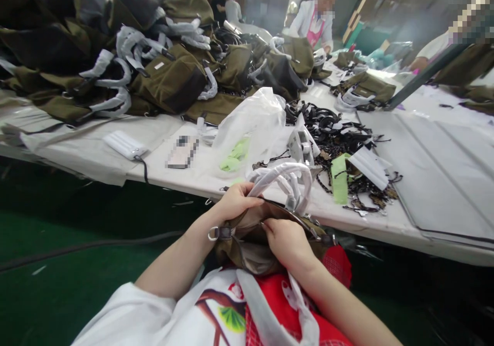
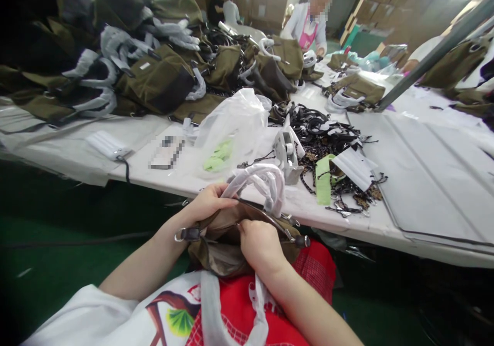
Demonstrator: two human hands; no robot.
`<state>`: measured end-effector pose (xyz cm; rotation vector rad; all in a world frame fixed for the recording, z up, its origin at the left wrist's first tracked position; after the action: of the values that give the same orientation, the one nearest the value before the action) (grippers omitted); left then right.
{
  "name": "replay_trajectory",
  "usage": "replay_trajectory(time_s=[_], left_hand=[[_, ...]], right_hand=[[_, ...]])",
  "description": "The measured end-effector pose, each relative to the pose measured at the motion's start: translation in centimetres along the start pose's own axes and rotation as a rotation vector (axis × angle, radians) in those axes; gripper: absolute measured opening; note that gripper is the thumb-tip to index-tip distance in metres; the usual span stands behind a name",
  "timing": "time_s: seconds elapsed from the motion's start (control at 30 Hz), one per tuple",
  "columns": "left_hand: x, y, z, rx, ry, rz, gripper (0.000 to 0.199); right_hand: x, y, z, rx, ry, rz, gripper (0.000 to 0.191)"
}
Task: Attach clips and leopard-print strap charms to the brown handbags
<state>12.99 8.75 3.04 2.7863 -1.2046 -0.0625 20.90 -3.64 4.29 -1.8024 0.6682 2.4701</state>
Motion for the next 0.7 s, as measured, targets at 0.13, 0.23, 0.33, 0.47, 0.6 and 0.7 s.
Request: replay_trajectory(time_s=[0.13,0.23,0.33,0.47,0.6,0.7], left_hand=[[-0.2,0.6,-1.1,0.025,-0.113,0.095,0.025],[0.1,2.0,-2.8,0.082,-0.282,0.268,0.029],[0.2,3.3,-3.7,0.129,-0.462,0.325,0.030],[0.1,3.6,-2.9,0.077,-0.397,0.174,0.024],[0.3,3.6,-3.0,0.138,-0.366,0.031,0.018],[0.2,3.5,-3.6,0.239,-0.417,-0.022,0.015]], right_hand=[[-0.2,0.3,-1.4,0.055,0.051,-0.029,0.032],[-0.4,0.7,-1.5,0.044,0.067,-0.059,0.030],[-0.9,1.2,-0.9,-0.005,0.005,-0.134,0.019],[-0.6,1.7,1.5,-0.253,-0.187,-0.136,0.018],[0.4,1.9,2.9,-0.321,-0.132,-0.003,0.020],[0.4,2.1,3.2,-0.310,-0.067,0.054,0.016]])
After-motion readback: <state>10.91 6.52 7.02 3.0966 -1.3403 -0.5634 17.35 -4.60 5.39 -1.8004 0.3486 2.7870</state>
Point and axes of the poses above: each hand's wrist, its own y-axis away from the middle knuckle, its own x-axis out of the palm, z = x × y, the point moved 7 cm from there along -y, towards the middle knuckle, and after that the axes turned 6 degrees about x, right-handed, at the moved point
